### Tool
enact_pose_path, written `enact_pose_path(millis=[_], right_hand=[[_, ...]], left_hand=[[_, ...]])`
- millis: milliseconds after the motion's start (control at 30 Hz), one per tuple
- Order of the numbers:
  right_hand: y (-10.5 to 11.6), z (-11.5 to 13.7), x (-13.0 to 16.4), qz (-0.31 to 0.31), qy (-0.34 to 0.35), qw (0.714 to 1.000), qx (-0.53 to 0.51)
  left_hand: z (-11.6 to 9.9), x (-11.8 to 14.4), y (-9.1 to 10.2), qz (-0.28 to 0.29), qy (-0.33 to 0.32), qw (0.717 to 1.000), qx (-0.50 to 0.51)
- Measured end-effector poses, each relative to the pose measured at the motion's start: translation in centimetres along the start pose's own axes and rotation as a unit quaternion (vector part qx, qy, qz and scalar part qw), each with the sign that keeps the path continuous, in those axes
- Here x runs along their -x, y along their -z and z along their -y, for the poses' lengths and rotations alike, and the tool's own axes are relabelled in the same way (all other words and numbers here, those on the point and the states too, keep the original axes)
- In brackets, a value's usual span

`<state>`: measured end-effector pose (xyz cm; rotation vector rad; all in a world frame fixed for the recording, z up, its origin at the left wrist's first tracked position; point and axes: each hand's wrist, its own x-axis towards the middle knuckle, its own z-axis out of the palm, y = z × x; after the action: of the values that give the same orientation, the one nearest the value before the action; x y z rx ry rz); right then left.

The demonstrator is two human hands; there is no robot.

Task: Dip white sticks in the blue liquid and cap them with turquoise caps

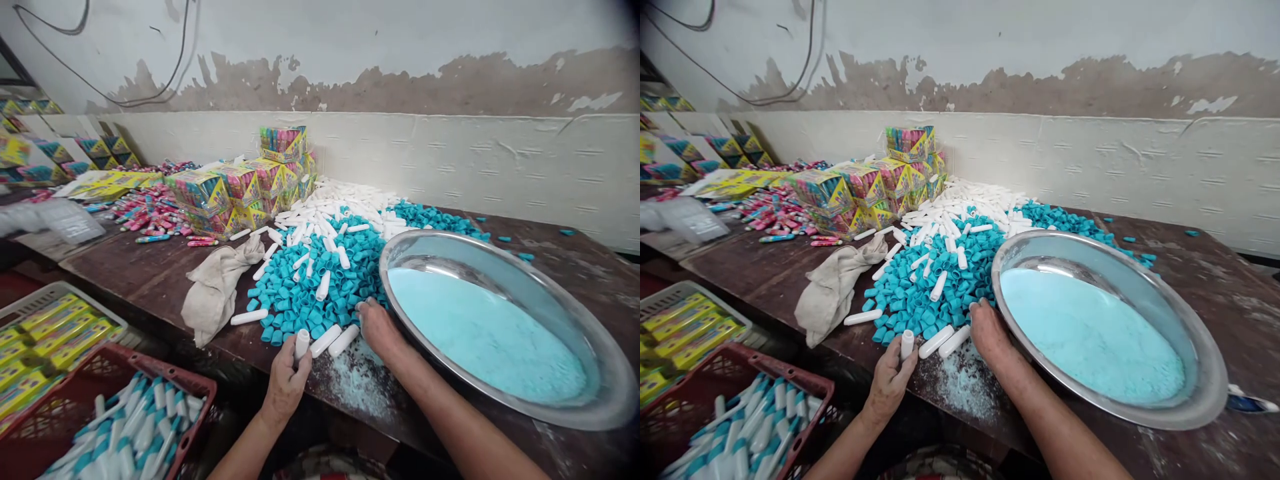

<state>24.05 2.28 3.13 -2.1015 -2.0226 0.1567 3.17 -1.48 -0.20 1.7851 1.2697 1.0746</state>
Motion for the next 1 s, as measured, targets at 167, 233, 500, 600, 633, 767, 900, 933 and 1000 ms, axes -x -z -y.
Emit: enact_pose_path(millis=[167,233,500,600,633,767,900,933,1000], right_hand=[[0.2,0.6,-0.5,0.004,0.04,0.999,-0.007],[0.2,1.4,-0.4,0.008,0.064,0.998,-0.005],[0.5,4.0,-0.8,0.021,0.091,0.995,0.033],[1.4,3.9,-0.1,0.031,0.096,0.995,0.018],[1.8,3.8,0.3,0.039,0.101,0.994,0.013],[2.7,3.9,2.3,0.083,0.141,0.986,0.012],[2.6,4.3,3.9,0.098,0.146,0.984,-0.032],[2.5,4.3,4.2,0.09,0.141,0.985,-0.051],[2.1,4.3,4.7,0.067,0.131,0.985,-0.093]], left_hand=[[0.1,0.0,0.0,0.009,-0.004,1.0,0.011],[0.0,0.1,0.0,0.011,-0.004,1.0,0.014],[0.0,0.1,0.1,0.006,-0.002,1.0,0.018],[-0.3,-0.1,0.3,0.011,0.0,0.999,0.03],[-0.6,-0.1,0.4,0.017,0.0,0.999,0.038],[-1.8,-0.3,0.7,0.051,-0.015,0.996,0.069],[-2.5,-0.1,0.5,0.096,-0.027,0.992,0.077],[-2.5,-0.1,0.4,0.101,-0.02,0.991,0.081],[-2.3,0.0,0.1,0.112,0.003,0.989,0.099]])
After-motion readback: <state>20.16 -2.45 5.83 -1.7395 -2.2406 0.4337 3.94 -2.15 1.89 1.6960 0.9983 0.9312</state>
